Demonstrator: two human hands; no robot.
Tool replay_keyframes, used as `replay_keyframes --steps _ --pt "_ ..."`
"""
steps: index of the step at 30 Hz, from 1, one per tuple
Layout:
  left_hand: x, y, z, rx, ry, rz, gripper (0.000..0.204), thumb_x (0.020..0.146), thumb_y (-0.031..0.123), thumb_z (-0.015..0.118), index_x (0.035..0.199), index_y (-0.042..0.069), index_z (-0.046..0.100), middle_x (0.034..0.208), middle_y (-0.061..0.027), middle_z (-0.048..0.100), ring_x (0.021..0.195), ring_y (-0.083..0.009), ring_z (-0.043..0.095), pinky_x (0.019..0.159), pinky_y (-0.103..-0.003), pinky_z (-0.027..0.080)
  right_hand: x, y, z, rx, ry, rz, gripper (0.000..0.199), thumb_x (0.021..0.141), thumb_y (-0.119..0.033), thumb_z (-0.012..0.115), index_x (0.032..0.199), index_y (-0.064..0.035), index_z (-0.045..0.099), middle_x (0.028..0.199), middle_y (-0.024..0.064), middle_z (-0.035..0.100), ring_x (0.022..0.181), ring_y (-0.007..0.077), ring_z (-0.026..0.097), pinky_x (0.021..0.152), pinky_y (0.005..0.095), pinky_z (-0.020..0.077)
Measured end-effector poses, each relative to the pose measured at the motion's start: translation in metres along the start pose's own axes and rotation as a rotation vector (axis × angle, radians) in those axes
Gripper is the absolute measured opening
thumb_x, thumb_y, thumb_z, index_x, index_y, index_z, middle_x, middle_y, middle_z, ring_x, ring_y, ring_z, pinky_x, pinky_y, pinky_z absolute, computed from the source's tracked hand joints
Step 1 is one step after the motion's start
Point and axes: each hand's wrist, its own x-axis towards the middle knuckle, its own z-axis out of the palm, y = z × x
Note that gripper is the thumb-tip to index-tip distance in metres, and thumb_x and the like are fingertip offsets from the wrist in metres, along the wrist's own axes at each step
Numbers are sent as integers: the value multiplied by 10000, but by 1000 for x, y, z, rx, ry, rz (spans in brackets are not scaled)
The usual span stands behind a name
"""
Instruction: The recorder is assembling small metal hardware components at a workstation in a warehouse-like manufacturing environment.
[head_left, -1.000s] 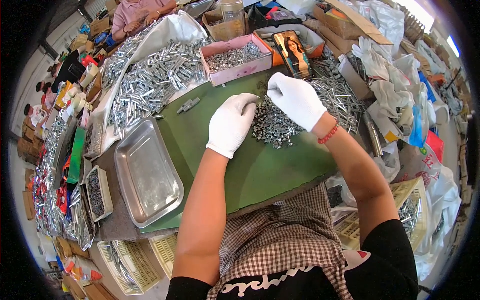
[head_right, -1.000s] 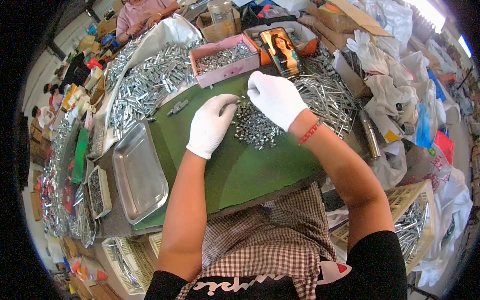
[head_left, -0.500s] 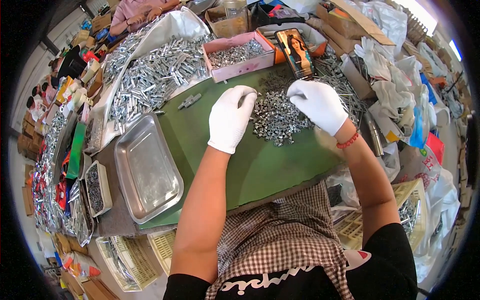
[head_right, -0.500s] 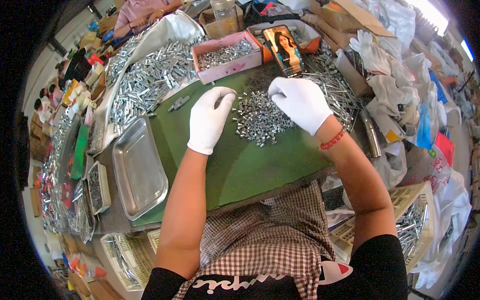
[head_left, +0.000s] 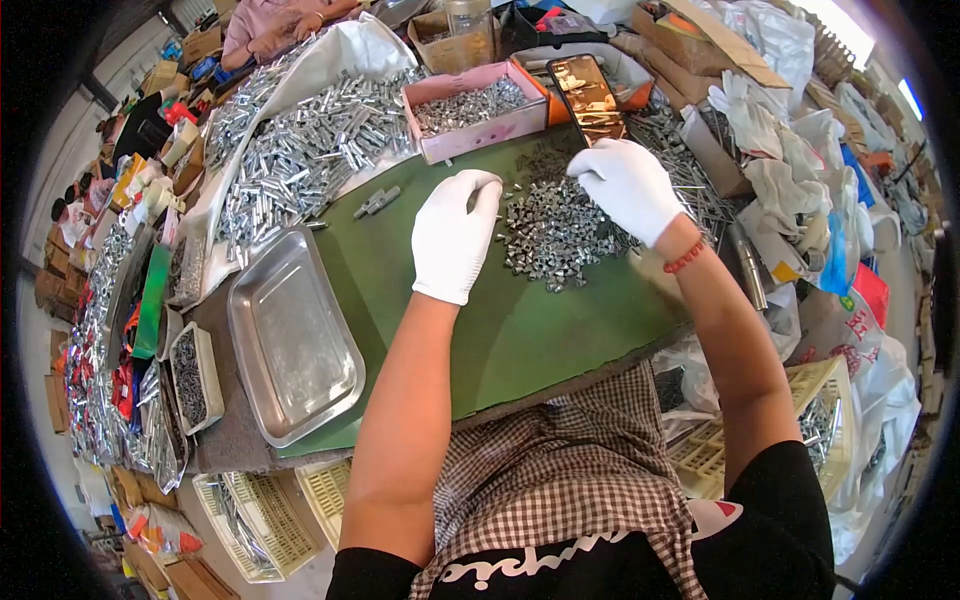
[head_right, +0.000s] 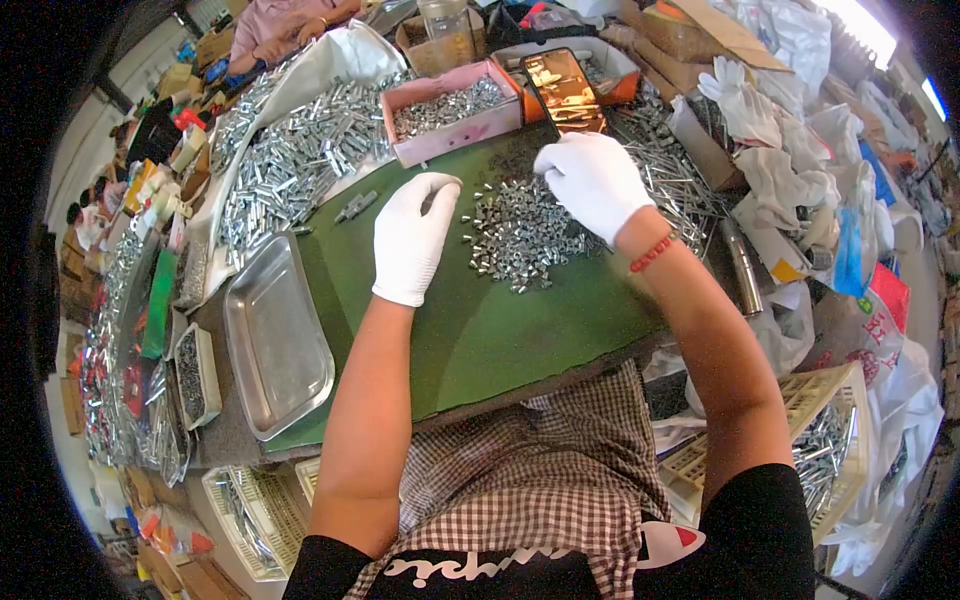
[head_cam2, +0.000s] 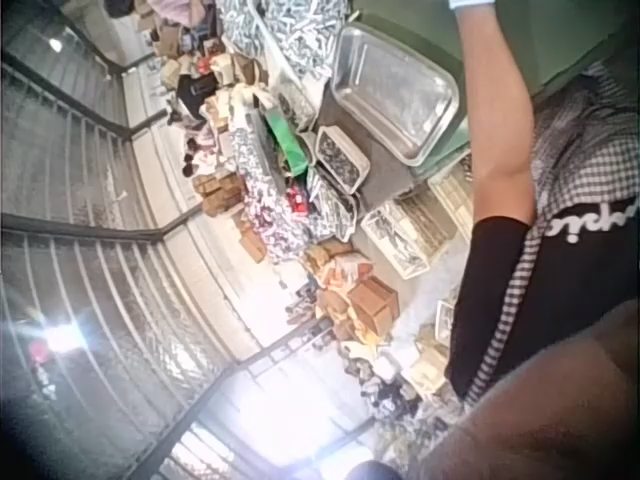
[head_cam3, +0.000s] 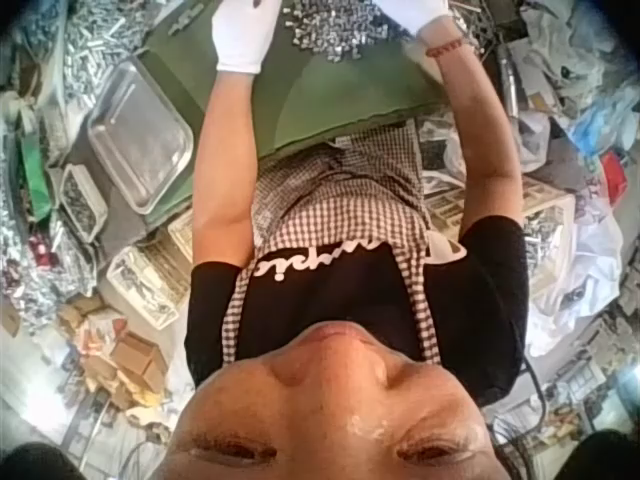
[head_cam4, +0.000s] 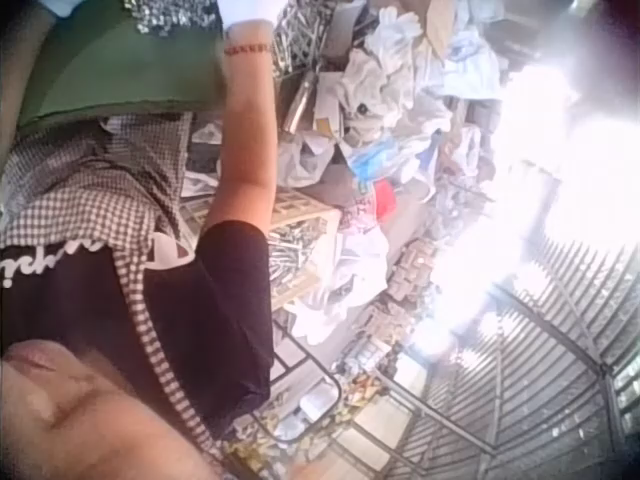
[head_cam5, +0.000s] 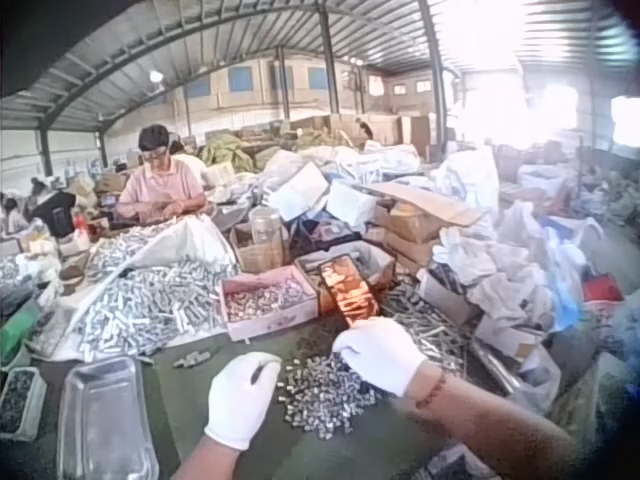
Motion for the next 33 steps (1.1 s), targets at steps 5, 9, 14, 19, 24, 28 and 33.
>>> replay_keyframes --steps 5,9,14,19,24,28,33 --pt "0 -2 -1 -8 33 9 195 958 210 639 1007 42 723 916 -94 704 820 -187 662 804 -301 514 30 3 29 -25 -101 -78 168 859 -145 594 895 -145 758 897 132 691 905 332 670 828 459 526" --pt "0 -6 -1 -1 45 15 192 958 209 643 1008 43 725 914 -95 706 818 -182 664 802 -301 517 44 -5 34 -147 -200 -140 142 837 -141 615 877 -162 750 908 114 670 941 322 655 862 442 516" --pt "1 -4 0 -15 38 10 191 961 209 645 1013 45 727 912 -96 708 811 -182 668 796 -301 519 51 -5 29 -203 -251 -255 120 845 -148 617 857 -122 733 917 123 669 955 316 656 862 438 518" --pt "0 -5 0 -1 20 11 191 961 210 645 1013 45 728 910 -94 709 813 -183 670 796 -299 520 47 -9 32 -361 -215 -267 133 867 -160 613 879 -86 722 918 122 671 959 309 660 858 428 522" --pt "0 -5 1 -15 21 20 166 944 194 631 991 63 720 916 -122 702 858 -290 673 804 -373 529 40 -7 28 -271 -145 -243 136 889 -155 610 931 -86 720 921 132 685 935 308 673 859 425 524" --pt "-1 -5 3 -30 5 44 183 938 199 640 1025 60 723 958 -127 707 895 -294 677 830 -376 529 25 -20 10 140 -168 -44 165 923 -179 627 980 -45 704 962 159 704 946 323 686 875 426 529" --pt "-3 6 4 -171 -50 132 188 929 193 658 1039 55 720 998 -122 706 911 -284 678 838 -371 529 12 -33 1 509 -235 24 237 942 -219 641 1040 -8 687 1003 184 710 975 349 687 882 417 535"
